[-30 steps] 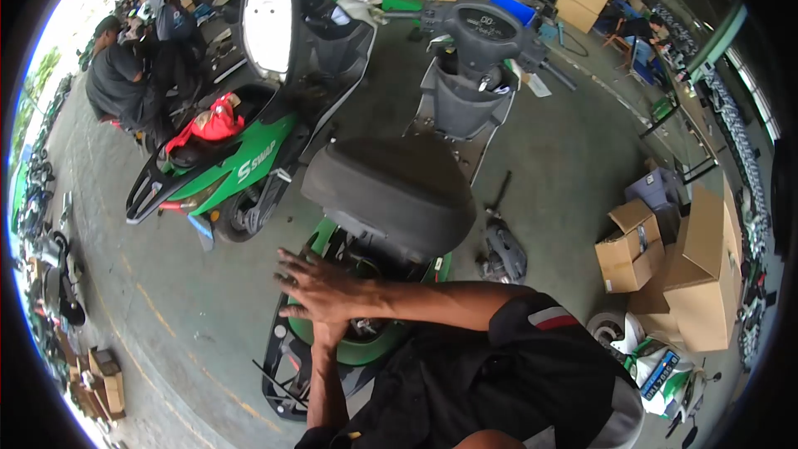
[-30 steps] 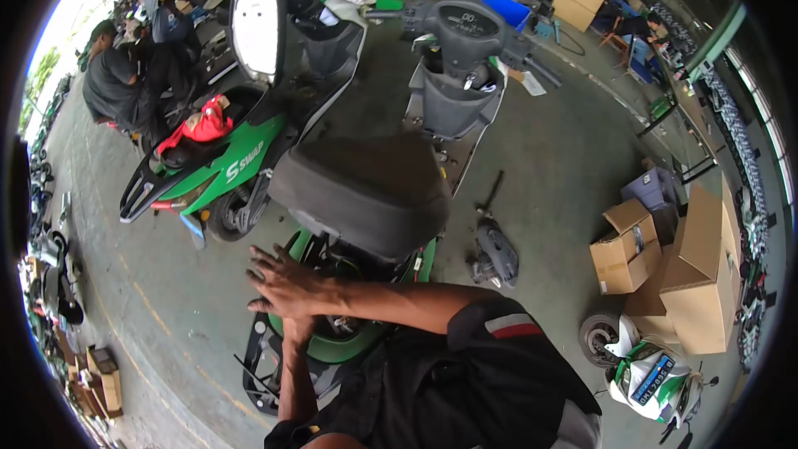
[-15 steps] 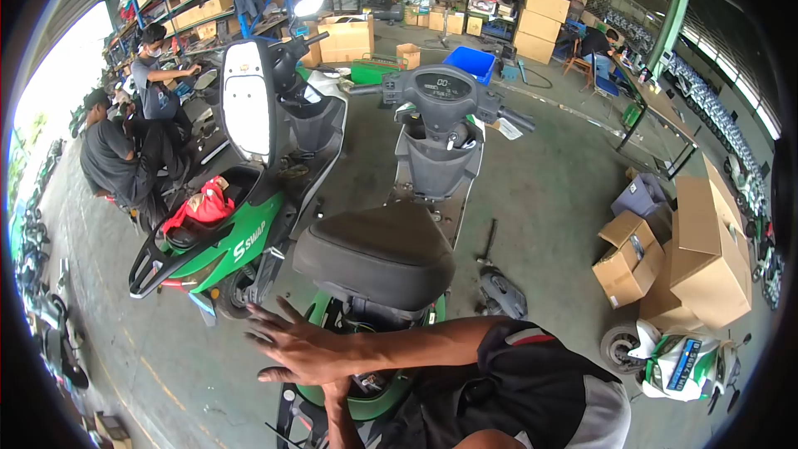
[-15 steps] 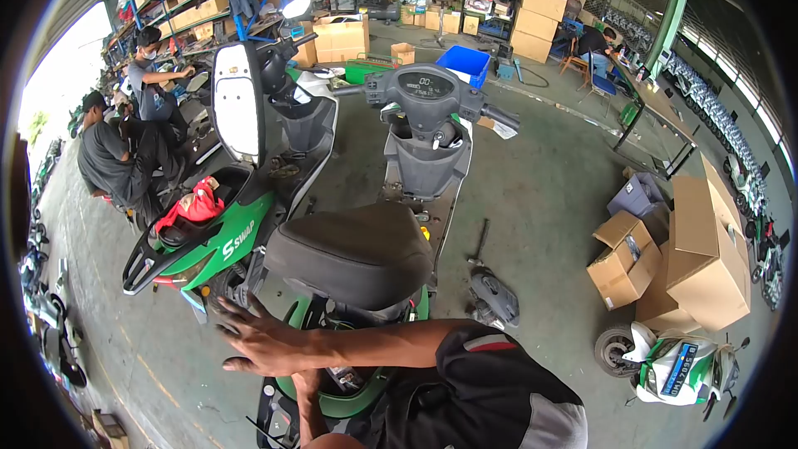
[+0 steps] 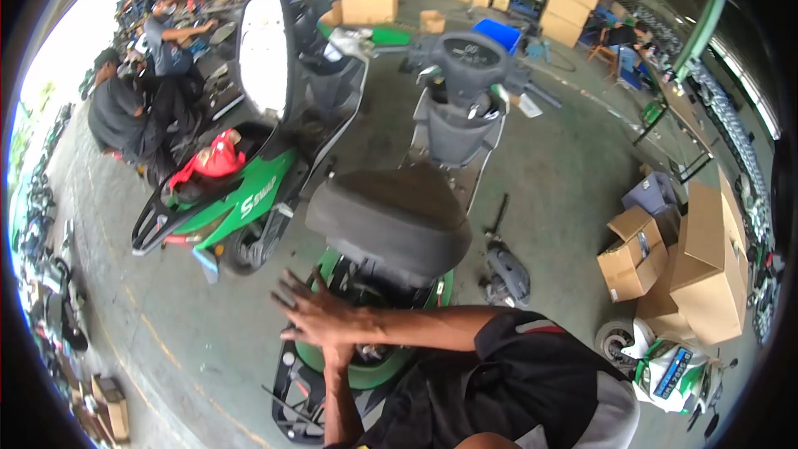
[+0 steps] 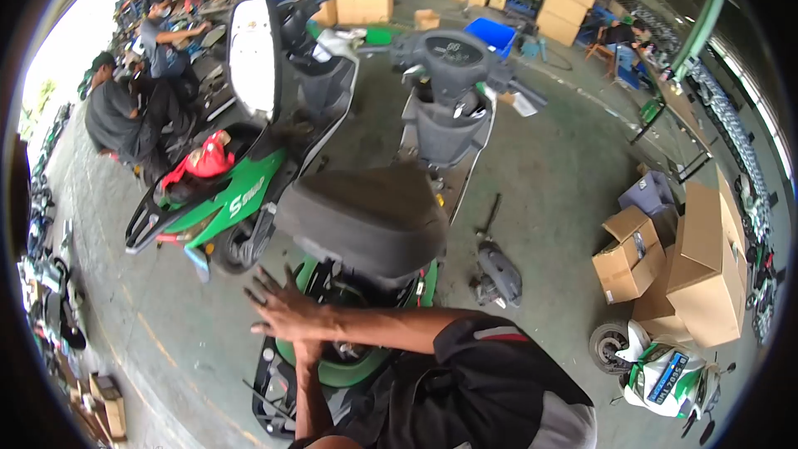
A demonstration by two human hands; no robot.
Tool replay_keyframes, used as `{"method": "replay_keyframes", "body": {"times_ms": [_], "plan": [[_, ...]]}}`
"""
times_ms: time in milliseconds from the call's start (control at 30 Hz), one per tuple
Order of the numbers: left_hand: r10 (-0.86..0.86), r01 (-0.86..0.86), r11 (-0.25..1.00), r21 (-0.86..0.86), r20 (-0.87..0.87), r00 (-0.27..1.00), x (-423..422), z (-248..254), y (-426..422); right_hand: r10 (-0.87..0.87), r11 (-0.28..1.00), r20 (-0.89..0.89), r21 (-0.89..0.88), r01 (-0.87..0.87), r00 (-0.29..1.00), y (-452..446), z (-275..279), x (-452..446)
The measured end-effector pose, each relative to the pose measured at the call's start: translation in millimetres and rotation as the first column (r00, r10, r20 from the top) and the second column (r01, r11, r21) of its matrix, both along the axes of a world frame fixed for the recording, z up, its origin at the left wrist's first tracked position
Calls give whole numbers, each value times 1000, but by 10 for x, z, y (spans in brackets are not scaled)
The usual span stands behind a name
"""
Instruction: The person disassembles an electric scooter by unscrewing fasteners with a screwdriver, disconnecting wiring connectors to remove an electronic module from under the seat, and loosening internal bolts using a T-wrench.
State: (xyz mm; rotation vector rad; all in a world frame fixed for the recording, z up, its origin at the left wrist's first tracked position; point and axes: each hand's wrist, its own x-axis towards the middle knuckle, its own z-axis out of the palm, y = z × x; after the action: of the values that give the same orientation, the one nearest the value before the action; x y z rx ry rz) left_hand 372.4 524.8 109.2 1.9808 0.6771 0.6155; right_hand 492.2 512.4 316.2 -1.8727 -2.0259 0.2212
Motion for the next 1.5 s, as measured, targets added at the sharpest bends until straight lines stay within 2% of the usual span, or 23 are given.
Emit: {"method": "replay_keyframes", "body": {"times_ms": [67, 133, 200, 233, 267, 333, 400, 467, 600, 667, 767, 1000, 1133, 1233, 1267, 1300, 1333, 1367, 1400, 1433, 1467, 1500], "plan": [[-38, 37, 999, -10, -49, 998, -153, 20, -38, 12, 1000, -63, -8, -13, 998, 3, -116, 34], [-201, 157, 969, -190, -238, 950, -177, 812, 54, 7, 1000, -97, -16, -9, 995, 4, -116, 39], [-207, 160, 960, -229, -201, 957, -238, 717, 146, 28, 993, -166, -109, -47, 986, 11, -47, 109], [-202, 129, 928, -350, -180, 963, -195, 924, 156, 29, 998, -278, -37, -41, 960, 16, -92, 132], [-196, 124, 929, -348, -182, 963, -198, 844, 154, 35, 998, -280, -35, -46, 959, 25, -103, 128], [-88, 75, 958, -276, -35, 996, -224, 451, 167, 37, 995, -290, -76, -61, 956, 15, -111, 128], [-108, 103, 962, -251, -4, 994, -265, 137, 159, 36, 998, -291, -36, -49, 956, 26, -144, 104], [-147, 136, 967, -215, -36, 988, -226, -6, 135, 19, 992, -284, -117, -54, 959, 40, -154, 110], [-193, 173, 975, -137, -151, 969, -143, -26, 83, -1, 992, -281, -122, -34, 960, 36, -134, 123], [-276, 215, 939, -267, -219, 936, -93, -25, 98, -6, 991, -258, -132, -29, 966, 20, -124, 117], [-326, 245, 917, -314, -239, 915, -52, 6, 69, 3, 989, -281, -143, -45, 960, -15, -71, 128], [-266, 221, 951, -217, -210, 941, -35, 20, 25, 19, 986, -286, -155, -66, 958, -24, -56, 146], [-205, 186, 977, -102, -225, 953, 14, -76, 62, -33, 985, -269, -172, -14, 962, -50, -144, 72], [-131, 157, 985, 70, -286, 949, -64, -302, -79, -128, 956, -82, -274, 101, 988, -185, -97, 145], [-108, 153, 980, 128, -302, 947, -119, -419, -133, -112, 932, -92, -354, 72, 990, -222, -154, 216], [-88, 153, 970, 191, -311, 946, -146, -508, -170, 20, 938, -37, -346, -32, 999, -271, -280, 286], [-60, 153, 951, 268, -327, 943, -190, -598, -217, -68, 940, 25, -335, 72, 997, -358, -364, 259], [-46, 168, 926, 338, -340, 939, -238, -677, -230, -29, 908, 15, -418, 32, 999, -437, -368, 293], [-28, 177, 899, 401, -351, 936, -278, -746, -233, 24, 879, 83, -476, 19, 996, -524, -204, 304], [-18, 184, 887, 424, -368, 930, -288, -779, -221, 75, 860, -31, -504, -81, 997, -611, -466, 385], [-6, 186, 894, 408, -402, 915, -283, -806, -216, 59, 842, 18, -538, -40, 998, -647, -499, 345], [-32, 144, 965, 217, -449, 893, -249, -761, -191, 47, 822, 68, -570, 1, 997, -683, -530, 303]]}}
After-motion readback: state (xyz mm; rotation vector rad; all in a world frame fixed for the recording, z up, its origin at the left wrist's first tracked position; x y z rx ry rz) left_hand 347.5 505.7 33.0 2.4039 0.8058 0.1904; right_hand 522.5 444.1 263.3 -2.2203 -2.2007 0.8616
